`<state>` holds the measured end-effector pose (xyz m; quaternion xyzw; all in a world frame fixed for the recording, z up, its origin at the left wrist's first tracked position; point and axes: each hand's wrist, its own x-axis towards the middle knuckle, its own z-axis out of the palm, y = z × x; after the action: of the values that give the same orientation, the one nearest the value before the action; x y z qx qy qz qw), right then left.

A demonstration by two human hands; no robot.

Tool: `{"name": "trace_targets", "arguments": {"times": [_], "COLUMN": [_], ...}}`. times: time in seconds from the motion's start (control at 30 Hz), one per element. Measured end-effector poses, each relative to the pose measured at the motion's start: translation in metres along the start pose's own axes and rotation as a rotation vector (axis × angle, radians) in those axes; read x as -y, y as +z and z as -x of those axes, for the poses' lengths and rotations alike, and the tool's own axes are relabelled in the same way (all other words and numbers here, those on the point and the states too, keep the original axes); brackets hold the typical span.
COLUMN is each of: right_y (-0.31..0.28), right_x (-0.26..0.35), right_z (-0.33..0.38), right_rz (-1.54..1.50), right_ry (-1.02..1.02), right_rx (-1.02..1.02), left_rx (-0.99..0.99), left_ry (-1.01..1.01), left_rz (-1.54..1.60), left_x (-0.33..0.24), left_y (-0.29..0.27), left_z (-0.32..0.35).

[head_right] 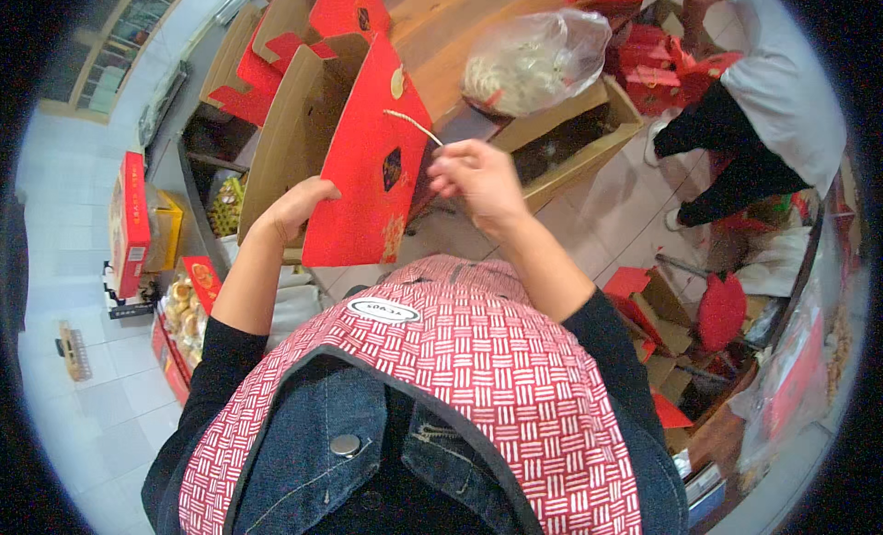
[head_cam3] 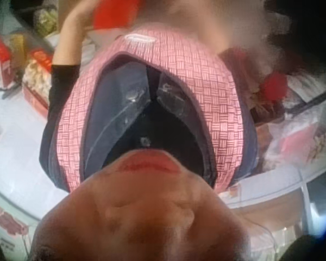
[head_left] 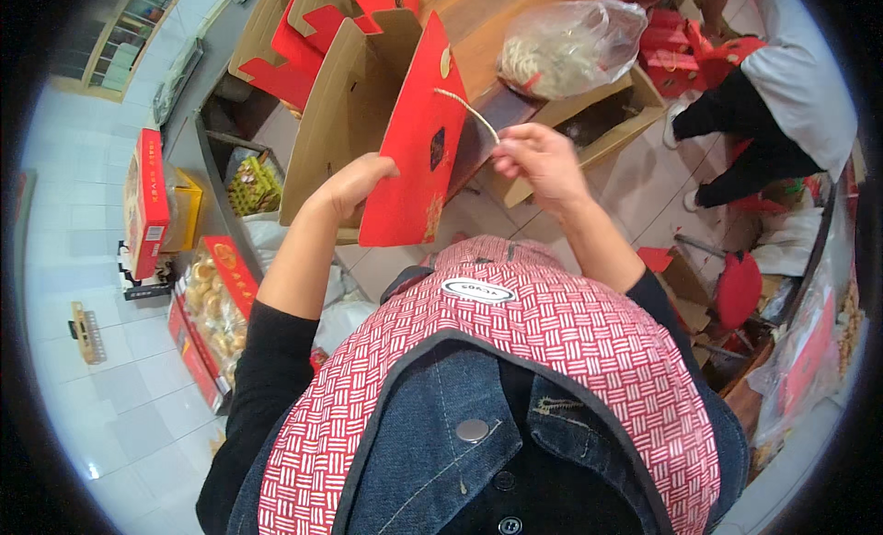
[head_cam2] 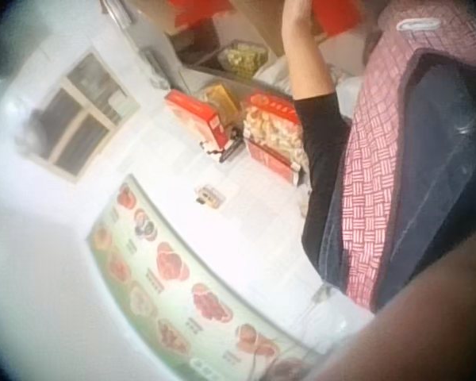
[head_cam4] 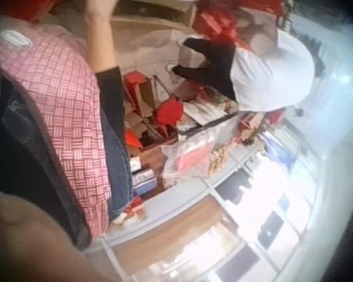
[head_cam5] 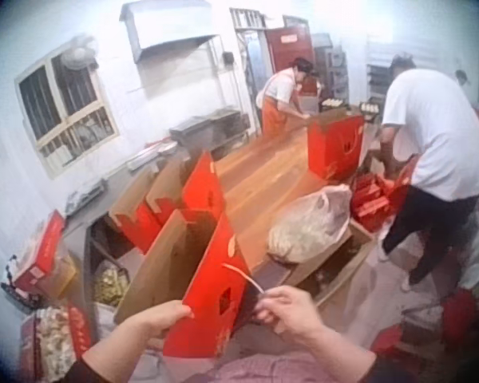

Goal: The person assembles red cardboard gift boxes by folding flaps and threading a string through a hole to form a handle. They repeatedly pick up flat boxes, fold them into shape, and secure the string before placing the finished boxes on a table.

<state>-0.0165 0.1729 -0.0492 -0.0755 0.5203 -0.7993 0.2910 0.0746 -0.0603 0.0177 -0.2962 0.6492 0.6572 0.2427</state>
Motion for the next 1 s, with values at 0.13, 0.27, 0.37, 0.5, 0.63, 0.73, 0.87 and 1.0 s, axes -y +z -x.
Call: {"name": "trace_targets", "arguments": {"times": [0.13, 0.27, 0.37, 0.5, 0.63, 0.73, 0.87, 1.0], "right_y": [0.001, 0.017, 0.032, 0.038, 0.039, 0.042, 0.046, 0.049], "right_x": [-0.051, -0.075, -0.079, -0.077, -0.073, -0.072, -0.075, -0.075], "right_z": [-0.04, -0.053, -0.056, -0.06, -0.06, -0.053, -0.055, -0.058], "right_rz": [0.038, 0.315, 0.41, 0.525, 0.631, 0.725, 0.813, 0.886], "right_ry": [0.263, 0.175, 0.02, -0.069, -0.189, -0.255, -0.39, -0.444], "right_rx": [0.101, 0.1, 0.145, 0.117, 0.114, 0.111, 0.088, 0.08], "left_rx": [-0.092, -0.105, -0.12, -0.126, -0.086, -0.086, -0.087, -0.084], "left_ry": [-0.093, -0.069, -0.049, -0.013, -0.01, -0.044, -0.013, 0.02], "left_rz": [0.156, 0.191, 0.199, 0.151, 0.187, 0.124, 0.113, 0.101], "left_x": [-0.011, -0.006, -0.004, -0.008, -0.004, -0.003, -0.003, -0.005], "left_y": [0.016, 0.012, 0.012, 0.014, 0.009, 0.006, 0.012, 0.016], "left_z": [-0.034, -0.037, -0.036, -0.035, -0.04, -0.042, -0.039, -0.035]}}
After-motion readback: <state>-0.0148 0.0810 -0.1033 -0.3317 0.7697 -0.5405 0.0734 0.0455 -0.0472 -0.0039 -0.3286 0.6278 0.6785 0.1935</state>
